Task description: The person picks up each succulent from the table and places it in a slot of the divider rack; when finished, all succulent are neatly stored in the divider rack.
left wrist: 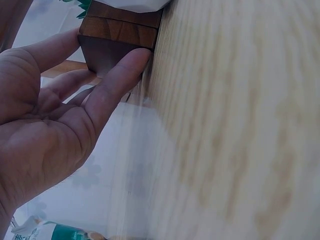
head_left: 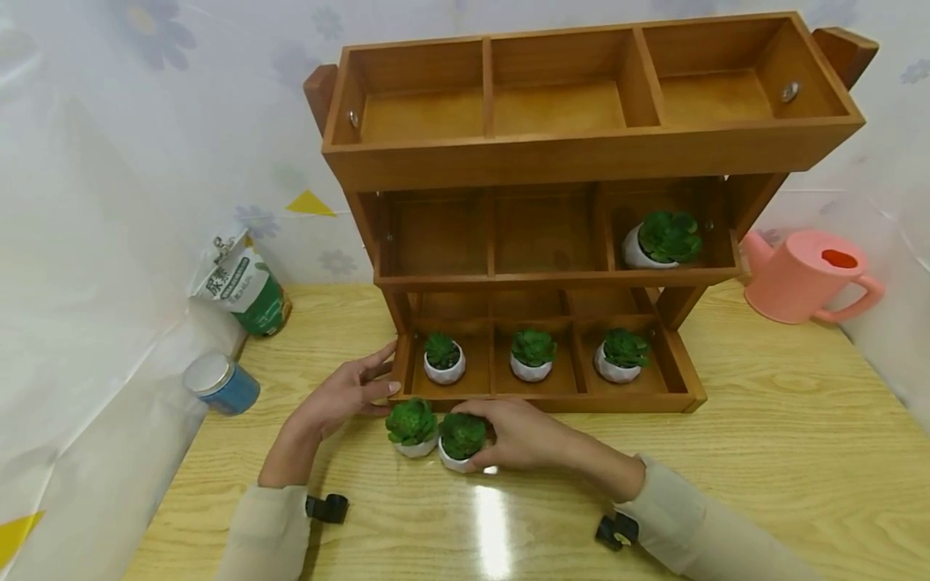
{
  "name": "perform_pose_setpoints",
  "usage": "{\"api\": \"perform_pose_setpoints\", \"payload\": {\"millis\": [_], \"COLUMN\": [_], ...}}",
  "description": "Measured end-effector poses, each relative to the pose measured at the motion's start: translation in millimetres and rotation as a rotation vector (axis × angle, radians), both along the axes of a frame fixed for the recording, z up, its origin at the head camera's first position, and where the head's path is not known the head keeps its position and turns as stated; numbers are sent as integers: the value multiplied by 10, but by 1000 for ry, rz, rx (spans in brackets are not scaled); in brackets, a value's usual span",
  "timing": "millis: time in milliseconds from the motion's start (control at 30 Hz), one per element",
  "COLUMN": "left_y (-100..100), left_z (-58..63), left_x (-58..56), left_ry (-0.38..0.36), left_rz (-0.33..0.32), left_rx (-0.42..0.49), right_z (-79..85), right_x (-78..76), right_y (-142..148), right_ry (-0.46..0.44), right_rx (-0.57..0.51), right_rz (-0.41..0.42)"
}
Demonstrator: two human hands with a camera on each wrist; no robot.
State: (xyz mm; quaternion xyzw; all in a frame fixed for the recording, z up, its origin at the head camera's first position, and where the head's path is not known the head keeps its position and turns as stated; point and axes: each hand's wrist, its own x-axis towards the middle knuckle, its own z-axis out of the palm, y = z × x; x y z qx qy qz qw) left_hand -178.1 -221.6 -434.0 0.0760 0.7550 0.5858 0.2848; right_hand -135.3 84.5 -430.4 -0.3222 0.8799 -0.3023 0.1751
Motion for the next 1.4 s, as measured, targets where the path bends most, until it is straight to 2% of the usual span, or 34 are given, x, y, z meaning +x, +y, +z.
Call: {"api": "perform_pose_setpoints", "payload": {"millis": [533,767,1000,1400], "left_y": [-5,-17,-3,2], "left_z": [-1,-1,-3,-7], "left_x": [-5,2,13,10], "left_ry": [-5,2,-6,-10], "left_rz": [7,-17,-9,4], "left_rx": [9,18,19,18], "right_z": [276,469,643,873], "right_x": [-2,-31,-67,-99], "right_y": [242,405,579,863], "right_ry": [-26,44,86,173], "right_rx": [-94,-109,-163,-147], "right_rz": [-54,-99,-156,-231]}}
